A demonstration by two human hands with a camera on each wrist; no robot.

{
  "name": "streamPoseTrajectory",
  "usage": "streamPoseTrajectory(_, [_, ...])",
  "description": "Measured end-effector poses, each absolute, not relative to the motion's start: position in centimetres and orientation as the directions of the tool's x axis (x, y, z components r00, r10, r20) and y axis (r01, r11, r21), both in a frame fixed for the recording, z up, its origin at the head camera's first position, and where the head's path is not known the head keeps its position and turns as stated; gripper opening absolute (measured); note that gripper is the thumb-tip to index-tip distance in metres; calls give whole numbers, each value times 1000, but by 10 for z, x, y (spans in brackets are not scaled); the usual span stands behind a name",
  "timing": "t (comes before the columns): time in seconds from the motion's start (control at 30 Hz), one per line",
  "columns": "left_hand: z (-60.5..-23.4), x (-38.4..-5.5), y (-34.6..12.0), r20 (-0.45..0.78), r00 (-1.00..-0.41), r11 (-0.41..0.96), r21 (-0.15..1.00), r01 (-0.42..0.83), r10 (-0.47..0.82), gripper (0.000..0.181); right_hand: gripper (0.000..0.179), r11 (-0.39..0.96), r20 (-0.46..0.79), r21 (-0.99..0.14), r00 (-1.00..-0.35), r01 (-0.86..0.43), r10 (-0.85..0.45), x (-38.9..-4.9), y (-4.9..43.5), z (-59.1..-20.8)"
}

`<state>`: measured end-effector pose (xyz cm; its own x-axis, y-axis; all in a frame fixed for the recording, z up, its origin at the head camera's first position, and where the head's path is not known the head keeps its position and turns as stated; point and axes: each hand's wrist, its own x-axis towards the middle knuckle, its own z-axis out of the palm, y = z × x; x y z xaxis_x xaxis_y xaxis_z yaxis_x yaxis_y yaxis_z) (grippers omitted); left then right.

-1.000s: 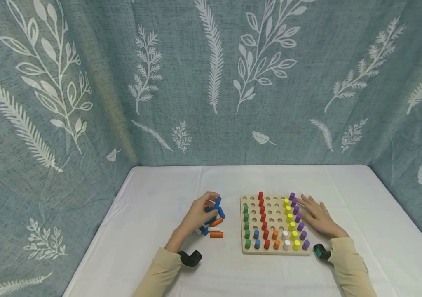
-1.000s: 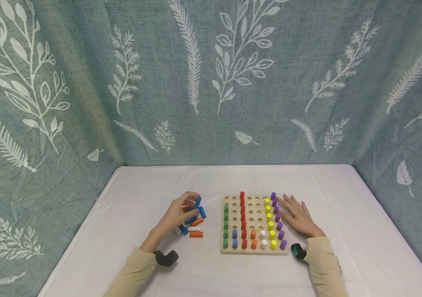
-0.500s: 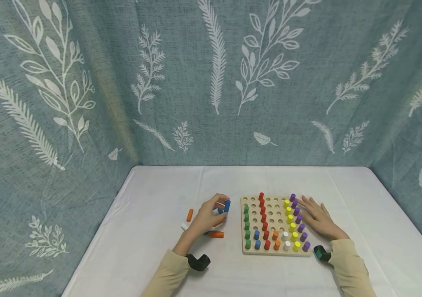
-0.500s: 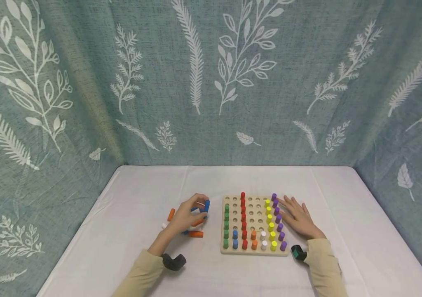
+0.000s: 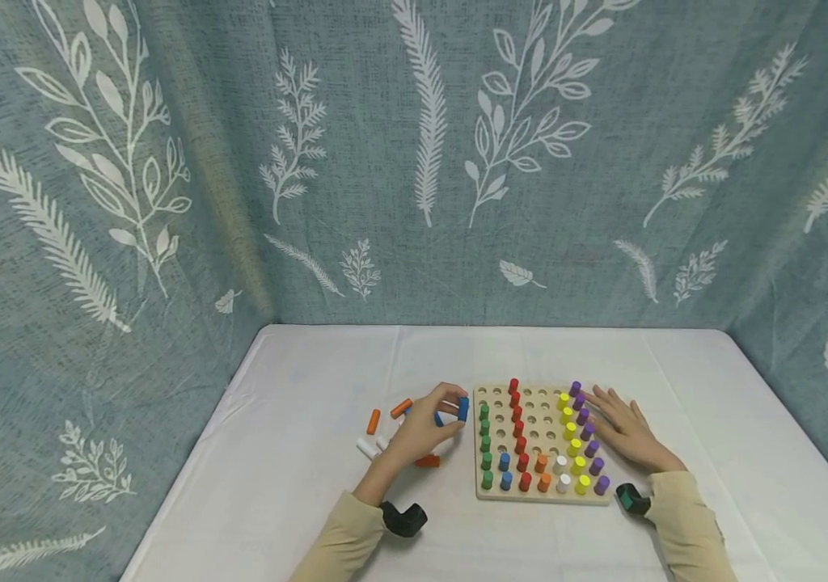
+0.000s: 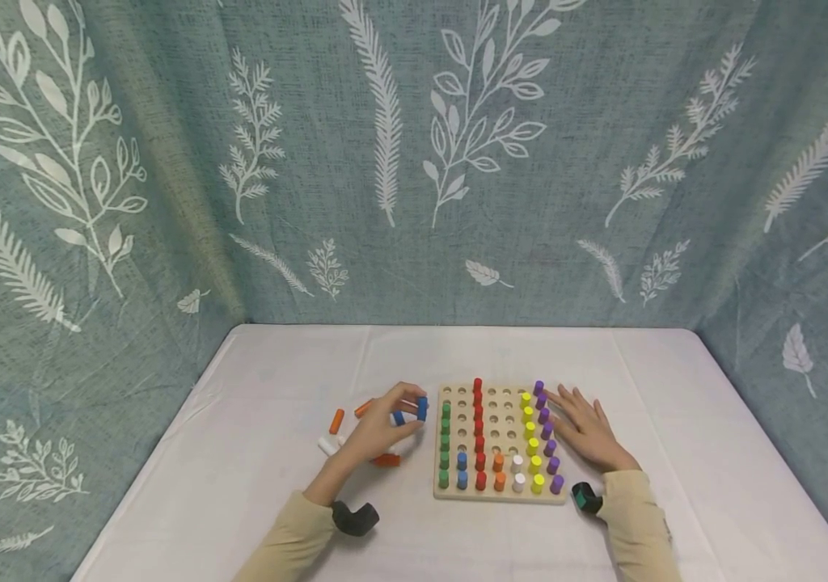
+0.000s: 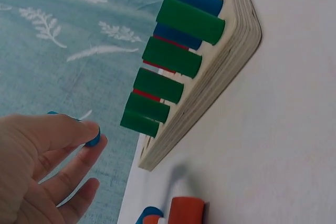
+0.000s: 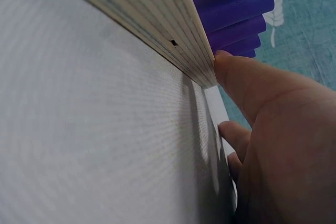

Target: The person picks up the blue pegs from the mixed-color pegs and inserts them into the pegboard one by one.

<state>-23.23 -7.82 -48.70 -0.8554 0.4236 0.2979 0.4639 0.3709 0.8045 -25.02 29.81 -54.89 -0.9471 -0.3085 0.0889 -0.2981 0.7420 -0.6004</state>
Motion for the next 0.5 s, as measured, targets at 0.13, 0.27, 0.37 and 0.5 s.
streamPoseTrajectory(0.13, [-488,-233,-75,281,-859,357,821,446,427,39,55,745,73,-605,-951,-281,-300,-250,297,-547])
streamPoseTrajectory(0.27, [-489,-233,-71,255,-867,325,852,411,428,38,56,753,54,-601,-954,-267,-295,-249,296,-546])
streamPoseTrajectory(0.37, [-489,-233,-68,244,-871,304,868,392,426,38,56,751,58,-602,-953,-270,-296,-248,295,-545])
streamPoseTrajectory(0.5, [-483,-230,-63,236,-873,293,877,381,427,40,56,750,65,-603,-954,-271,-293,-247,294,-544])
